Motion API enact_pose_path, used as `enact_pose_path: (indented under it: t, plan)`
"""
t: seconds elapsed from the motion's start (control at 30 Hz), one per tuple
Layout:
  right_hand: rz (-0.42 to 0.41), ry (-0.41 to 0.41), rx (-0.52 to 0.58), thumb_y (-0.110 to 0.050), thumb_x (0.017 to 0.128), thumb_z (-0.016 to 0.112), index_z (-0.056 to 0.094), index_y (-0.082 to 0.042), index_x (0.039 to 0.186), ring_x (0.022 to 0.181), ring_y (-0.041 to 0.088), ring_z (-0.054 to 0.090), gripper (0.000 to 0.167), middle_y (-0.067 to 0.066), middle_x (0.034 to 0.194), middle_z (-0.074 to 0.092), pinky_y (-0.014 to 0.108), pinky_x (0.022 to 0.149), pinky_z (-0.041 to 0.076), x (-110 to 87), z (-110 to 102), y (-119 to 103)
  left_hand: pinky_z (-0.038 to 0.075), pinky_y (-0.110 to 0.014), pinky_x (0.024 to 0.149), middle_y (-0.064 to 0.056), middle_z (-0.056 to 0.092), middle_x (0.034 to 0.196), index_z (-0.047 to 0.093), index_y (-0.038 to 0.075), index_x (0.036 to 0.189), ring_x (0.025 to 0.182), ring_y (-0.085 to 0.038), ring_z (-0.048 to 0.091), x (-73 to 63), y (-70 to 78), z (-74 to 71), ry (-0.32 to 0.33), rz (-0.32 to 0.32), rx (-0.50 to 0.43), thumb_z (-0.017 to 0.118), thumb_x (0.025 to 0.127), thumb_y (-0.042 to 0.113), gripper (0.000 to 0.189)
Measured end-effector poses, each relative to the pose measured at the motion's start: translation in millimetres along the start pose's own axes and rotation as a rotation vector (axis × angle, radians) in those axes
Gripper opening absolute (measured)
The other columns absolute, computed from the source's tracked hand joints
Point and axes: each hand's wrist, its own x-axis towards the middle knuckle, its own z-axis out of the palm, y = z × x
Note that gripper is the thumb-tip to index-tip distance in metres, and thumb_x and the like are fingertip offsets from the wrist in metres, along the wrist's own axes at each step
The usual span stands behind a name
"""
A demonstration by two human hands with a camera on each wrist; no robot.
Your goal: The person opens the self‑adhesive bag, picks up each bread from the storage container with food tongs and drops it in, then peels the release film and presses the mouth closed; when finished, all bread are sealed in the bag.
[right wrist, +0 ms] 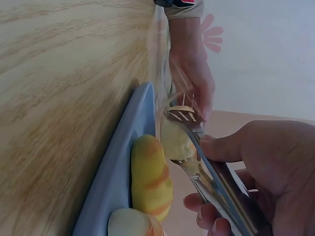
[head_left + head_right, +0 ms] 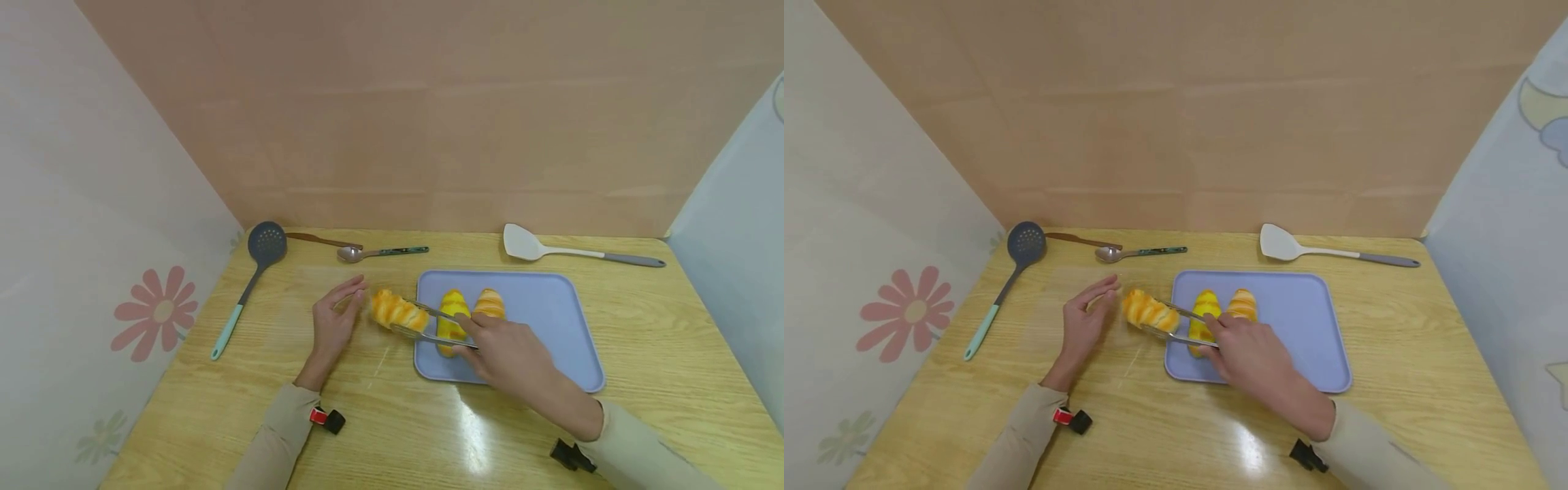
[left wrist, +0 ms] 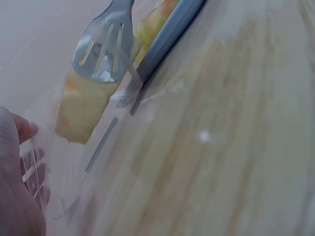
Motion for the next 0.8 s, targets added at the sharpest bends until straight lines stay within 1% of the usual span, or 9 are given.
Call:
enact_pose_path:
  t: [0.03, 0.17, 0.27, 0.3, 0.4, 0.5, 0.63, 0.7, 0.8]
  plan:
    - [-0.006, -0.004, -0.003, -0.04, 0.097, 0.088, 0.076, -0.007, 0.135, 0.063, 0.014, 0.063, 0.052, 0.006, 0.106, 0.078, 0.033, 0.047, 0.051, 2.4, 1.3, -1.4, 0.048, -0.02, 0.116, -0.019, 0.077, 0.136, 0.082, -0.008, 0.116, 0.132, -0.04, 0.071, 0.3, 0.2, -0.2, -0.003, 0.0, 0.001, 0.076, 0.106, 0.006, 0.018]
    - [-0.028, 0.004, 0.007, -0.041, 0.095, 0.09, 0.077, -0.007, 0.134, 0.064, 0.014, 0.063, 0.053, 0.004, 0.1, 0.077, 0.031, 0.045, 0.049, 10.9, 7.5, -5.6, 0.049, -0.038, 0.122, -0.018, 0.076, 0.137, 0.081, -0.009, 0.116, 0.133, -0.038, 0.071, 0.7, 2.3, 0.0, -0.012, -0.014, 0.005, 0.075, 0.107, 0.009, 0.021]
    - [-0.05, 0.02, 0.005, -0.038, 0.093, 0.092, 0.077, -0.007, 0.132, 0.062, 0.012, 0.059, 0.052, 0.002, 0.095, 0.074, 0.028, 0.046, 0.046, 16.5, 10.2, -8.8, 0.047, -0.054, 0.123, -0.017, 0.076, 0.137, 0.082, -0.008, 0.116, 0.135, -0.037, 0.07, -0.1, 2.8, 0.0, -0.019, -0.019, 0.006, 0.076, 0.107, 0.01, 0.021]
    - [-0.06, 0.026, -0.005, -0.038, 0.093, 0.092, 0.077, -0.007, 0.132, 0.062, 0.011, 0.058, 0.052, 0.001, 0.093, 0.073, 0.027, 0.046, 0.045, 18.3, 10.6, -10.0, 0.047, -0.055, 0.123, -0.017, 0.077, 0.137, 0.083, -0.006, 0.116, 0.135, -0.037, 0.07, -0.3, 2.5, -0.1, -0.021, -0.016, 0.007, 0.076, 0.107, 0.011, 0.021]
    - [-0.082, 0.04, -0.035, -0.038, 0.092, 0.093, 0.078, -0.007, 0.13, 0.061, 0.011, 0.056, 0.052, 0.0, 0.09, 0.07, 0.024, 0.045, 0.04, 24.5, 10.7, -13.9, 0.047, -0.058, 0.122, -0.016, 0.077, 0.137, 0.085, -0.002, 0.115, 0.135, -0.037, 0.069, -0.9, 2.0, -0.2, -0.027, -0.002, 0.015, 0.077, 0.107, 0.013, 0.018]
    - [-0.103, 0.053, -0.06, -0.04, 0.092, 0.093, 0.079, -0.008, 0.13, 0.061, 0.013, 0.059, 0.052, 0.001, 0.093, 0.072, 0.025, 0.043, 0.038, 30.9, 11.6, -16.5, 0.048, -0.06, 0.122, -0.016, 0.077, 0.137, 0.086, 0.001, 0.113, 0.134, -0.038, 0.07, -1.4, 2.1, 0.0, -0.036, 0.017, 0.026, 0.077, 0.107, 0.014, 0.017]
    - [-0.123, 0.051, -0.064, -0.042, 0.093, 0.092, 0.079, -0.009, 0.13, 0.063, 0.016, 0.062, 0.052, 0.001, 0.095, 0.075, 0.024, 0.041, 0.035, 38.5, 15.4, -18.6, 0.047, -0.061, 0.122, -0.017, 0.077, 0.136, 0.086, 0.0, 0.111, 0.134, -0.039, 0.069, -2.0, 3.1, 0.9, -0.048, 0.032, 0.022, 0.077, 0.106, 0.011, 0.015]
    - [-0.127, 0.042, -0.06, -0.043, 0.093, 0.092, 0.078, -0.01, 0.131, 0.063, 0.016, 0.063, 0.052, 0.0, 0.094, 0.075, 0.024, 0.041, 0.034, 41.3, 17.6, -20.1, 0.048, -0.058, 0.122, -0.017, 0.077, 0.136, 0.086, 0.0, 0.111, 0.134, -0.039, 0.07, -2.0, 3.6, 1.3, -0.054, 0.033, 0.02, 0.077, 0.106, 0.01, 0.014]
    - [-0.142, 0.036, -0.054, -0.043, 0.093, 0.092, 0.078, -0.01, 0.132, 0.064, 0.016, 0.064, 0.054, 0.0, 0.094, 0.074, 0.024, 0.041, 0.035, 44.3, 23.0, -22.3, 0.051, -0.045, 0.12, -0.017, 0.077, 0.136, 0.086, -0.001, 0.113, 0.133, -0.038, 0.07, -1.4, 4.0, 1.4, -0.063, 0.035, 0.018, 0.077, 0.106, 0.009, 0.015]
